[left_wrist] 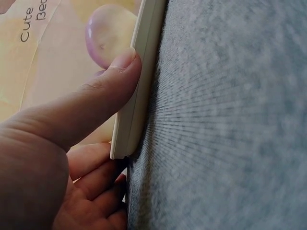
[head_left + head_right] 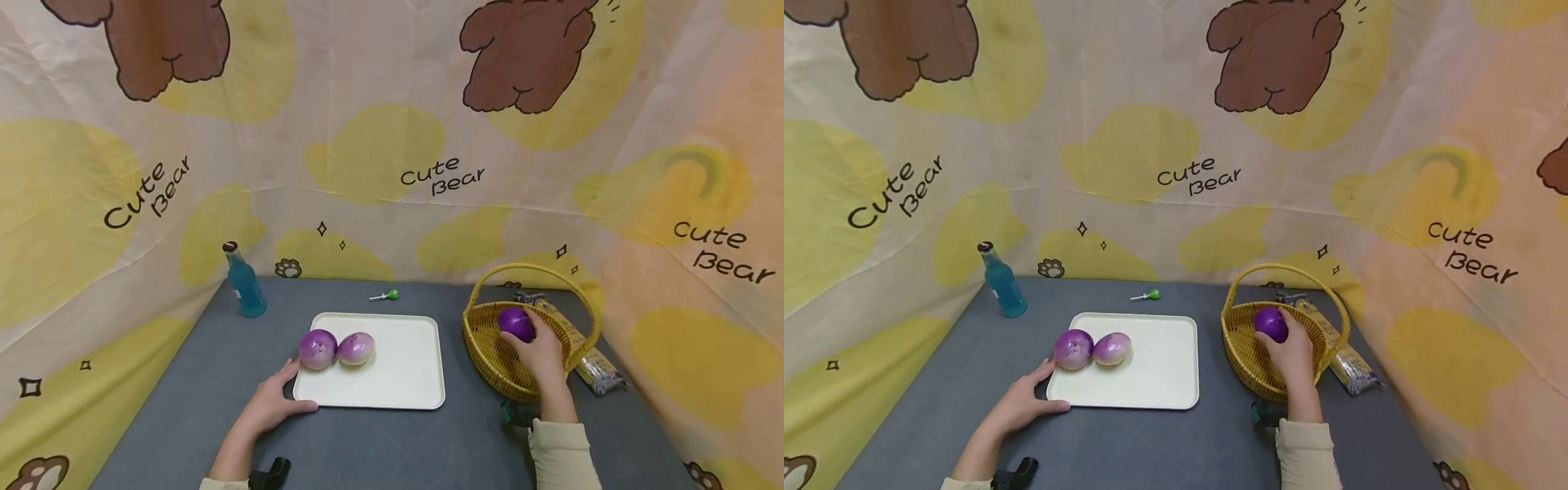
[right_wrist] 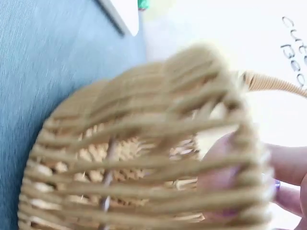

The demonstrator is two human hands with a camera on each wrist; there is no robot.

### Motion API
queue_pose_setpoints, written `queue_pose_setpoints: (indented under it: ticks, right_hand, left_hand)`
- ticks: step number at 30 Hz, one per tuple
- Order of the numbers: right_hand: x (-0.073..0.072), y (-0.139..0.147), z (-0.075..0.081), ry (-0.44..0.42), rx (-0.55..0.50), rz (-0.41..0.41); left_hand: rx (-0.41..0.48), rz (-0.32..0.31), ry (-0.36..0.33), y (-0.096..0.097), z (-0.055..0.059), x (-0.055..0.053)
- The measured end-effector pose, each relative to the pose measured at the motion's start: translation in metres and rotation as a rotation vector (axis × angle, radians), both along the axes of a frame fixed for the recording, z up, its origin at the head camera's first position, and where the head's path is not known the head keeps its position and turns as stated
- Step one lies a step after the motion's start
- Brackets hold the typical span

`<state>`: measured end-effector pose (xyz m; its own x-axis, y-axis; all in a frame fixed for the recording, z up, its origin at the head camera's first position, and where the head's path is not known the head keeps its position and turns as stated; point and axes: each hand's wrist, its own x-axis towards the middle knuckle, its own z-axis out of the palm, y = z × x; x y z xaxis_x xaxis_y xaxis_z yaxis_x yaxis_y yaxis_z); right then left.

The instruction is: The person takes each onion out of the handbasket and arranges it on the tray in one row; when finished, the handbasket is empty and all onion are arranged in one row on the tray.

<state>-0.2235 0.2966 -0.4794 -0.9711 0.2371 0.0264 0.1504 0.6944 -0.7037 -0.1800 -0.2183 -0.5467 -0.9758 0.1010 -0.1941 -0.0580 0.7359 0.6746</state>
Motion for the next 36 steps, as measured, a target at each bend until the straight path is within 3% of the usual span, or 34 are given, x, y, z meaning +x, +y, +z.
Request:
queue_pose_setpoints:
  ticks: [13,28,36]
  right_hand:
    - [0.012,-0.032,0.003,0.079,-0.069,0.046]
    - [0.015,-0.057,0.013,0.114,-0.1,0.084]
    - [0.012,-0.082,0.015,0.173,-0.092,0.152]
  left_hand:
    - [0.019,0.013,-0.012,-0.002,-0.001,0.001]
    - [0.028,0.003,-0.002,-0.003,-0.001,-0.003]
    - [0.037,0.0,0.009,-0.003,-0.002,-0.002]
